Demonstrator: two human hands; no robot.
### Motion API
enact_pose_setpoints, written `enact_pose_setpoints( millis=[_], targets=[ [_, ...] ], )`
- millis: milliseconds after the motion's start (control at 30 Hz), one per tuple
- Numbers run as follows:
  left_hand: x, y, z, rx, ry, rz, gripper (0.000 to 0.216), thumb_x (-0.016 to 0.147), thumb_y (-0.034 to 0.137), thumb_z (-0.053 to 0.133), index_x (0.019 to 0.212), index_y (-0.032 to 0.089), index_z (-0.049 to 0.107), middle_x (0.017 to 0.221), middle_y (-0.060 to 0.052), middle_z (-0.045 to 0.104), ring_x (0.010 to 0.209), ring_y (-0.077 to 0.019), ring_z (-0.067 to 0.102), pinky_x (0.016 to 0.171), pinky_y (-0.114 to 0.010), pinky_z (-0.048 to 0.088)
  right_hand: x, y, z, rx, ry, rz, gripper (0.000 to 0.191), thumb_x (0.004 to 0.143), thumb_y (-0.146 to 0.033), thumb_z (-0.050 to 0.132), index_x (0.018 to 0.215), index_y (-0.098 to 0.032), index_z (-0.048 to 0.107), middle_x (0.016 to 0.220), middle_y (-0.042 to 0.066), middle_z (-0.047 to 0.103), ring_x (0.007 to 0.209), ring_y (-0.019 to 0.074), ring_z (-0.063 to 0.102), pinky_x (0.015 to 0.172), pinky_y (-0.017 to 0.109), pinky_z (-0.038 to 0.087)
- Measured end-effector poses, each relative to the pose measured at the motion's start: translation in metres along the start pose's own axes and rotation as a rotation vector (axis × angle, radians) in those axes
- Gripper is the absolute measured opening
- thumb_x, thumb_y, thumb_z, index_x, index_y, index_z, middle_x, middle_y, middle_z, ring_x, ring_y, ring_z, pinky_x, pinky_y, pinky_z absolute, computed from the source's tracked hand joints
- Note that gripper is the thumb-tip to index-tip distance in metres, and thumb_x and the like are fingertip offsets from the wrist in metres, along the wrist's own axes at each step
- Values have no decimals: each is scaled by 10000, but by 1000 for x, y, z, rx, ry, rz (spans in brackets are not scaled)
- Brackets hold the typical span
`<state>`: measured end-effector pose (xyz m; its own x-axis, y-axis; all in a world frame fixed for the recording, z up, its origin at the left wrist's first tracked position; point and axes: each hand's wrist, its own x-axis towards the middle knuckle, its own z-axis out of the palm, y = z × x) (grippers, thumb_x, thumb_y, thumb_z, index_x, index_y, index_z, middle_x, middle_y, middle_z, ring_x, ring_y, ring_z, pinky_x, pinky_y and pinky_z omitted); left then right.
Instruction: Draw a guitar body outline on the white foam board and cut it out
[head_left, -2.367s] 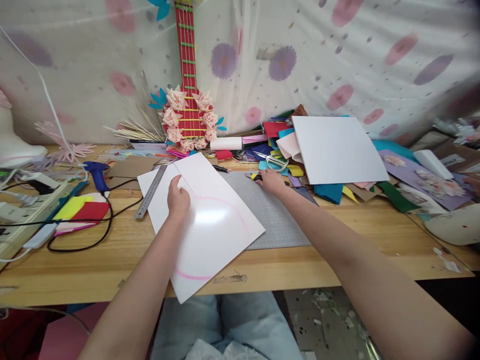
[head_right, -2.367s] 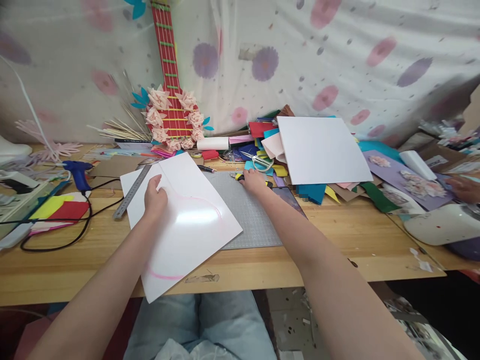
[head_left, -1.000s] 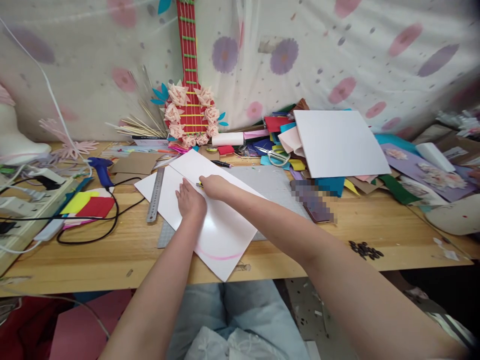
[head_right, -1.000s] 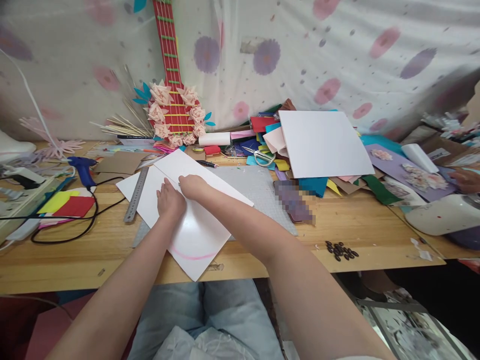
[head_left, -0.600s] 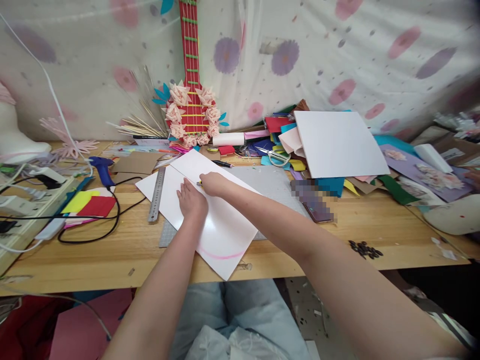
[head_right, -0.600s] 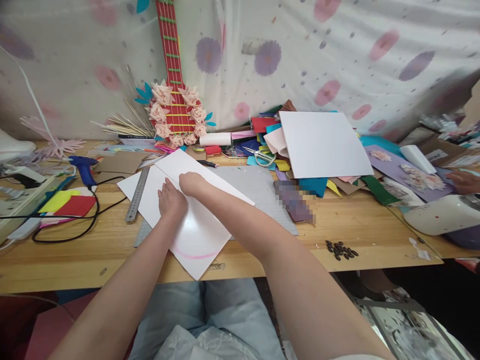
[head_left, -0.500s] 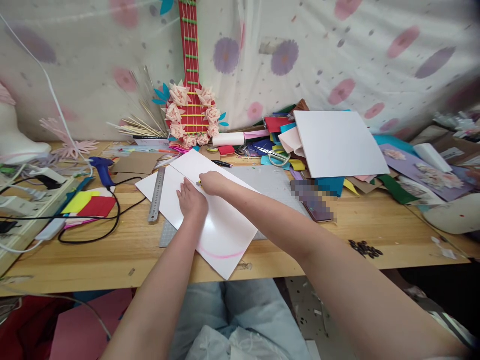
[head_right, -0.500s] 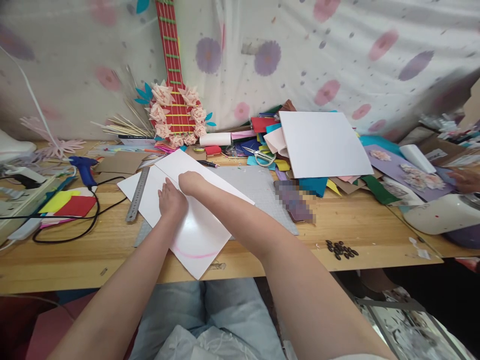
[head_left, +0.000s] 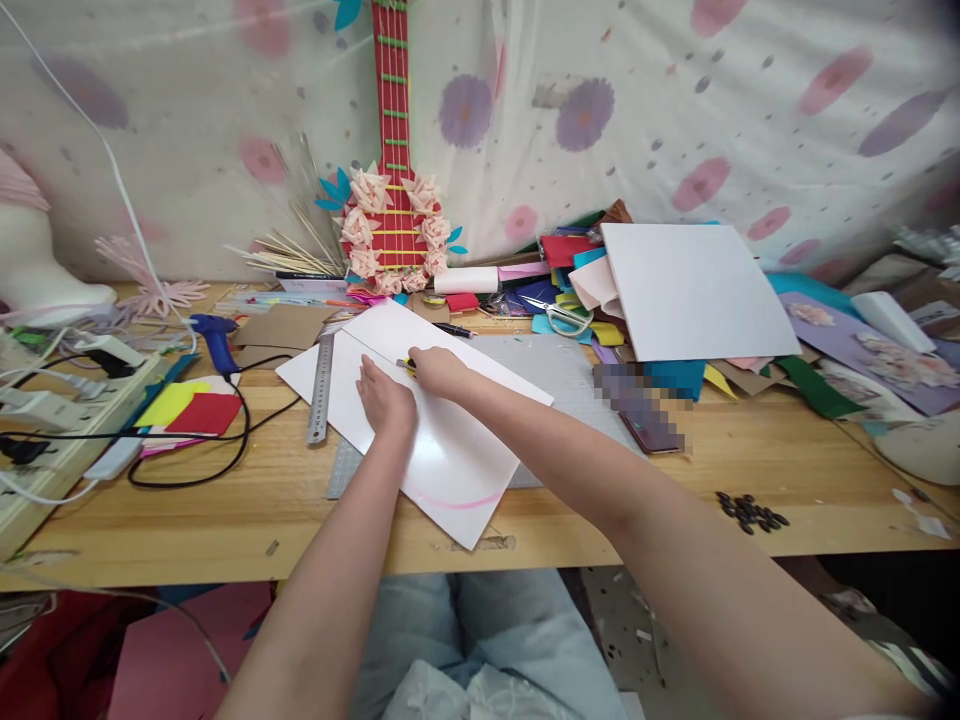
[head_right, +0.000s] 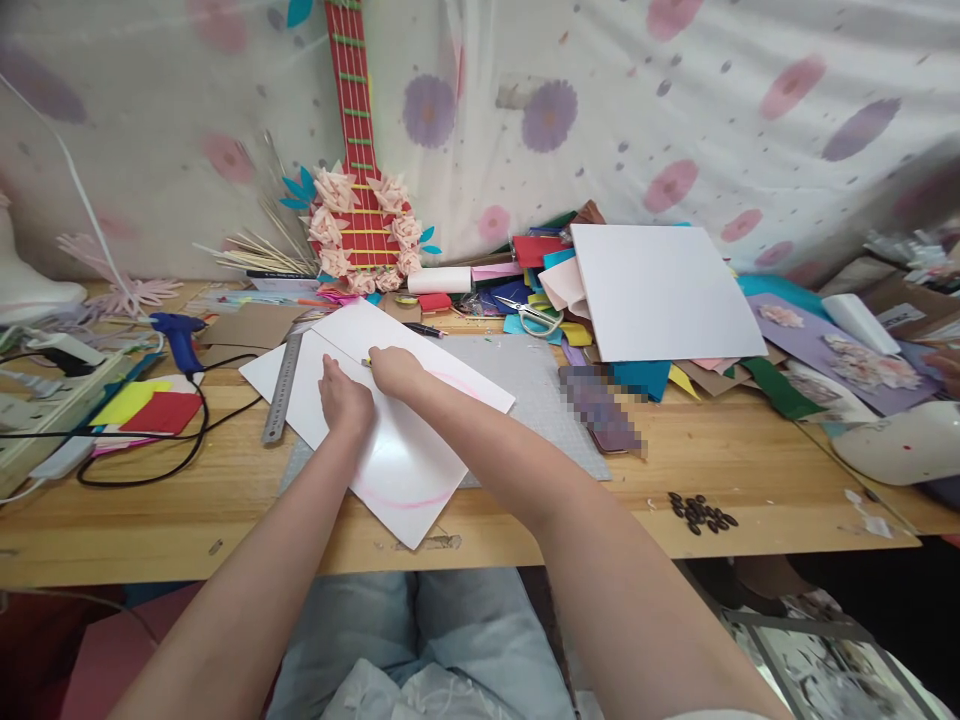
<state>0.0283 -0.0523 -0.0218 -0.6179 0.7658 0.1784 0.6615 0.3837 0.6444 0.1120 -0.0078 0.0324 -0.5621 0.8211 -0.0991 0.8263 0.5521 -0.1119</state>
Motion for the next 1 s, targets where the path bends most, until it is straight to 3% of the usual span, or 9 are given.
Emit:
enact_pose_setpoints(
  millis=[200,600,767,1000],
  targets=[
    [-2,2,-2,21,-13,9,660,756,-13,346,1399,27,205,1412,-162,398,1359,-182,272,1139,-347,205,-5,-3,0,3,-3,27,311,845,-153,386,1129,-123,509,1044,155,642,971,236,612,751,304,464],
    [-4,5,-4,14,-30,3,657,761,-21,344,1400,54,214,1396,-156,422,1358,-174,274,1143,-366,203,-8,-7,0,-7,-3,39,327,865,-151,373,1157,-113,516,1044,166,642,985,227,614,773,302,469],
    [-3,3,-2,16,-56,8,669,768,-20,316,1416,90,192,1413,-123,411,1361,-163,268,1143,-384,195,1,-8,-13,-119,-40,-81,305,877,-170,385,1096,-98,584,1077,173,642,1016,235,606,804,306,461],
    [0,2,4,173,-92,55,640,778,17,342,1407,30,225,1409,-186,395,1369,-192,250,1149,-384,142,12,-2,-32,-278,-166,-239,265,852,-213,481,994,-71,653,954,184,685,974,251,626,798,306,448]
  ],
)
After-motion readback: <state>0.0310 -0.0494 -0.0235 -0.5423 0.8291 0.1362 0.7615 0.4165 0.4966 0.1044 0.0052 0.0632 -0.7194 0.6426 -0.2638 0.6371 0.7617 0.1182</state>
